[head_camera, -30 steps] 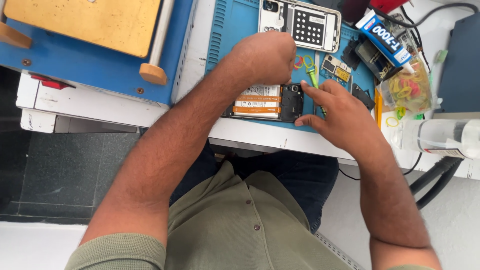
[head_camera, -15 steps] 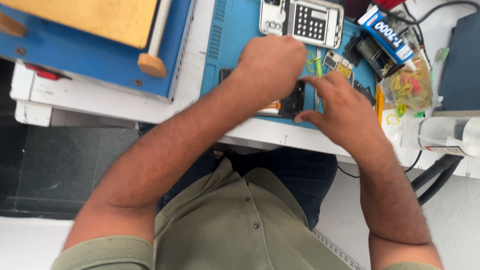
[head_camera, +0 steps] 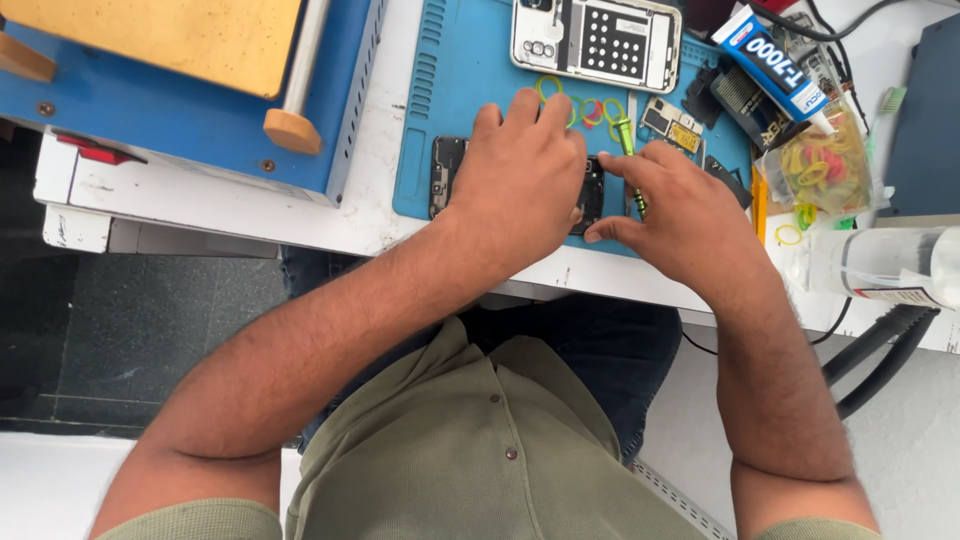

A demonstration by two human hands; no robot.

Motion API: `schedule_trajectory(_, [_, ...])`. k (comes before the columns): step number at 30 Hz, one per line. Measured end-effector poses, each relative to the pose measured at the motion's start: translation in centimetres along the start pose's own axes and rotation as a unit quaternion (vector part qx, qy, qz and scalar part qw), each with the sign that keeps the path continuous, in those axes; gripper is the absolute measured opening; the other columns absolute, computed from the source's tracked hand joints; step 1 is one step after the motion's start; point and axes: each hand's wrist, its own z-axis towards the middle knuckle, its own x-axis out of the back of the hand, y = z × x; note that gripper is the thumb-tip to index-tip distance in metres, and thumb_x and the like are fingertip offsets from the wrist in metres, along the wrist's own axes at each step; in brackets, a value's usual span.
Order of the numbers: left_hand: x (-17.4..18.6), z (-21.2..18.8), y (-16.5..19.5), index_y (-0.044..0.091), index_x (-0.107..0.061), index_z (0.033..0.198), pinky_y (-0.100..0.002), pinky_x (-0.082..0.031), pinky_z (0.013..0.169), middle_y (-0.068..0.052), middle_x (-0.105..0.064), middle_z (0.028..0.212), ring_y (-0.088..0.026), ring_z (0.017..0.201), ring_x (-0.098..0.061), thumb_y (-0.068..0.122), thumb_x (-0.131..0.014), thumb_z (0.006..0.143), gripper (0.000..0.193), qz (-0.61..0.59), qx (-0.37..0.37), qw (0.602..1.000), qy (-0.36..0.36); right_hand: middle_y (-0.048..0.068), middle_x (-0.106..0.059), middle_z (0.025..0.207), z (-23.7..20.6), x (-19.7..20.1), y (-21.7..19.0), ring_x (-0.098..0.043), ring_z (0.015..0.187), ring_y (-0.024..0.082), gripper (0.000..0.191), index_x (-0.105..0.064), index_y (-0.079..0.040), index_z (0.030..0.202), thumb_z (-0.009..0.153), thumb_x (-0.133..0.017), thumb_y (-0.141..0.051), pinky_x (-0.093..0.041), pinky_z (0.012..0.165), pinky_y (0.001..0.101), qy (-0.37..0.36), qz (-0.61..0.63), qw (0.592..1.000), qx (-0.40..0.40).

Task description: The person uses a green screwdriver to remove screws from a disassembled smartphone and places them into a white phone housing. The person then picks up the phone housing and aligns a camera module into its cutout.

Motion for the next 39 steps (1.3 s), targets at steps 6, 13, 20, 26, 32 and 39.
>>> schedule_trajectory(6, [0.3,0.0,-0.7,0.001,-0.075,0.094,-0.048,-0.043,0.084,-0.015,-0.059,0.113,-0.033,0.113,-0.052,0.047,-0.091,0.065,0.057,-0.026,-0.007,0.999,-0.032,0.009,-0.063,0.099,0.2,0.1,0.6,-0.066,0.092,0.03,0.074,-0.066,-0.013,0.135,0.069,-0.091,-0.037,-0.055,0.075,0.0448,-0.001,-0.003,1.0,0.017])
schedule_trajectory(13, [0.7,-1.0,0.1,0.0,-0.075,0.097,-0.047,-0.043,0.09,-0.017,-0.059,0.128,-0.034,0.123,-0.048,0.045,-0.089,0.069,0.055,0.056,-0.036,0.998,0.011,0.009,-0.062,0.099,0.2,-0.1,1.2,-0.066,0.092,0.031,0.074,-0.065,-0.011,0.133,0.069,-0.09,-0.039,-0.055,0.074,0.0447,0.009,0.014,0.999,0.031])
schedule_trajectory(20, [0.8,-1.1,0.0,0.001,-0.076,0.104,-0.05,-0.043,0.092,-0.017,-0.058,0.134,-0.036,0.129,-0.045,0.051,-0.087,0.07,0.061,0.043,-0.021,0.999,-0.006,0.009,-0.061,0.098,0.1,-0.3,1.7,-0.066,0.09,0.03,0.073,-0.065,-0.011,0.134,0.071,-0.089,-0.04,-0.055,0.074,0.0443,0.005,0.025,0.999,0.027])
schedule_trajectory(26, [1.2,-0.4,0.6,0.003,-0.076,0.102,-0.053,-0.042,0.097,-0.016,-0.058,0.132,-0.036,0.131,-0.042,0.051,-0.087,0.07,0.059,0.093,-0.021,0.994,-0.054,0.011,-0.06,0.095,0.3,0.1,2.2,-0.065,0.088,0.031,0.075,-0.067,-0.01,0.133,0.069,-0.09,-0.04,-0.054,0.073,0.0442,0.003,0.044,0.998,0.049])
schedule_trajectory(32, [1.6,-0.1,0.8,0.003,-0.077,0.106,-0.052,-0.042,0.096,-0.017,-0.059,0.13,-0.036,0.131,-0.044,0.052,-0.087,0.071,0.061,0.081,-0.024,0.994,-0.062,0.01,-0.062,0.096,2.3,2.0,4.7,-0.059,0.08,0.023,0.054,-0.075,-0.009,0.132,0.088,-0.09,-0.037,-0.05,0.072,0.0391,0.151,0.075,0.982,0.086])
schedule_trajectory(39, [0.9,1.4,-1.5,0.005,-0.078,0.099,-0.05,-0.05,0.087,-0.018,-0.067,0.117,-0.034,0.109,-0.062,0.037,-0.088,0.078,0.04,-0.054,-0.025,0.998,0.038,0.007,-0.061,0.101,6.3,-0.3,7.0,-0.053,0.074,0.01,0.022,-0.073,-0.004,0.133,0.111,-0.075,-0.005,-0.042,0.07,0.0282,0.307,0.2,0.925,0.105])
